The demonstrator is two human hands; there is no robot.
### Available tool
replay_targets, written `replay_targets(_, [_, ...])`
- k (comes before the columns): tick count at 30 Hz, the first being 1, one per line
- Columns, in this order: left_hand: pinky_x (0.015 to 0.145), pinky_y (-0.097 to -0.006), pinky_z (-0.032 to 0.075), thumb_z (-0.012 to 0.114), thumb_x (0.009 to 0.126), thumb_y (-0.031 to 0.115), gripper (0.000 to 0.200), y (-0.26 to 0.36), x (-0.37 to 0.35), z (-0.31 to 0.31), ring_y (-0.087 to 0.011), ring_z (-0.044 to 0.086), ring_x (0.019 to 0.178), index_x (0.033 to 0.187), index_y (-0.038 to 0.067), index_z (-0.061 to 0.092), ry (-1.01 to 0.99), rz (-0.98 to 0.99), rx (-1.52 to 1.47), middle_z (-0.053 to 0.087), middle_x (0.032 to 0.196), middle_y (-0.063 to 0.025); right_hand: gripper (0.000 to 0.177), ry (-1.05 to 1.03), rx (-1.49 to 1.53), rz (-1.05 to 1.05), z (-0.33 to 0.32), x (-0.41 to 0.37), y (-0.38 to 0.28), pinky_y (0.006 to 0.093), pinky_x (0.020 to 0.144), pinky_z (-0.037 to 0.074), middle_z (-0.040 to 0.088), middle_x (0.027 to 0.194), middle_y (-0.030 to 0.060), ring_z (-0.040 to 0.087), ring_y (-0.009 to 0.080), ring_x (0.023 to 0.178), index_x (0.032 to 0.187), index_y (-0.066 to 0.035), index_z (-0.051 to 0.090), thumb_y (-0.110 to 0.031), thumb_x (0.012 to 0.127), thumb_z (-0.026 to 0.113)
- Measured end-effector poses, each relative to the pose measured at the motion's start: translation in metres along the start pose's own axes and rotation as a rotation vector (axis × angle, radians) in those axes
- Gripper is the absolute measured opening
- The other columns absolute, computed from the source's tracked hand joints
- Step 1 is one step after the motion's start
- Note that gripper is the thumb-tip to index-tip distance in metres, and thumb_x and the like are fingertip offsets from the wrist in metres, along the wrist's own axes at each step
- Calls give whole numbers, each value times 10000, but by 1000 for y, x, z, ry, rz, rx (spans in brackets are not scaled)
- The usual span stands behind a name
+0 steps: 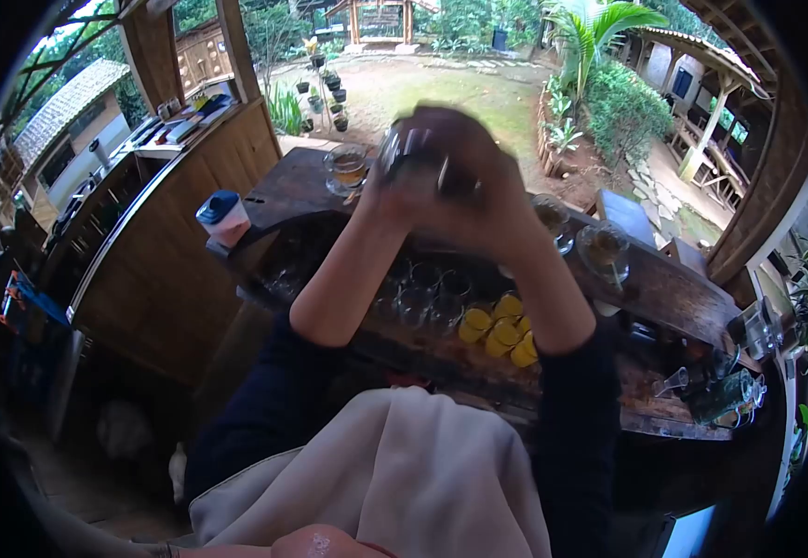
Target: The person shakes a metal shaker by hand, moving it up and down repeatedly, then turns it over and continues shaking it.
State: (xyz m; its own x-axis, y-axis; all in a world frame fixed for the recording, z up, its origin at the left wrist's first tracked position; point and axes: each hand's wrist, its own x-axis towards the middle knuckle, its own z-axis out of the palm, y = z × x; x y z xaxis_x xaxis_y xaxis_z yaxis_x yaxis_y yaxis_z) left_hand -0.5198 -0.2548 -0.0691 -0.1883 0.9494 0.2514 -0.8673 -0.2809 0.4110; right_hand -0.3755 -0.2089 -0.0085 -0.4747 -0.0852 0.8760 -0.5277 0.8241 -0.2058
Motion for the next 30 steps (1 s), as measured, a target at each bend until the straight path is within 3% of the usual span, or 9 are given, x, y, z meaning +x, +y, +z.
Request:
replay_targets(2, [771,-387,525,389,918,352,378,-12,5,-14,-235,628,861,1088,52,541,193,123,-42,627,955,-127,548,126,249,311,20,3,1,400,869,449,603,1092,135,595,315,966,1071,-43,575,-268,625,800])
replay_targets(5, [774,-386,523,393,921,401,425,5,-48,1,-252,628,867,1113,50,535,-254,-183,-238,622,958,-148,387,-271,-427,-301,26,-18,-61,372,898,438,609,1068,54,577,184,1032,1107,-110,586,-200,735,649])
replay_targets(9, [800,-382,521,500,831,569,762,-12,-75,3,-301,564,1031,1336,23,331,-588,584,230,493,1194,-255,237,-9,-291,-1104,52,-41,-75,365,911,440,616,1052,-4,584,149,1025,994,-161,624,-131,786,513])
replay_targets(16, [804,-332,502,424,918,327,312,52,-26,-77,-180,612,899,1104,115,557,179,6,-147,637,962,-39,467,285,129,261,102,17,28,443,825,459,621,1011,110,602,272,933,1022,-28,574,-331,713,749])
replay_targets(23, [825,-327,504,519,897,413,506,49,-80,-50,-184,588,992,1259,73,423,-399,352,295,573,1100,-95,305,462,-203,-1066,148,-13,-28,358,862,442,638,1012,-9,600,183,979,912,-195,647,-215,622,739])
replay_targets(25, [837,-346,502,515,895,397,453,58,-75,-52,-200,589,993,1219,84,471,-80,120,83,586,1088,-96,342,-5,-73,153,108,-16,-48,352,839,465,636,1003,11,601,214,984,924,-136,632,-244,619,741])
replay_targets(26, [849,-360,493,469,910,349,363,62,-60,-71,-221,596,974,1150,84,530,17,5,6,602,1067,-94,404,24,-314,-304,111,-7,10,380,840,468,631,1012,47,593,272,990,968,-98,627,-273,623,741])
replay_targets(28, [813,-472,489,397,901,401,358,52,-43,-174,-197,573,1021,1083,145,567,-153,-325,-503,616,1053,-73,448,267,27,337,136,-6,38,424,888,437,629,1029,85,593,299,985,1055,-69,585,-347,722,698])
replay_targets(30, [848,-572,434,409,886,448,389,38,-52,-108,-196,507,1122,1075,149,573,690,-84,-173,603,1104,-81,447,278,236,665,139,-16,43,415,912,427,631,1027,88,599,293,989,1083,-60,565,-394,800,651])
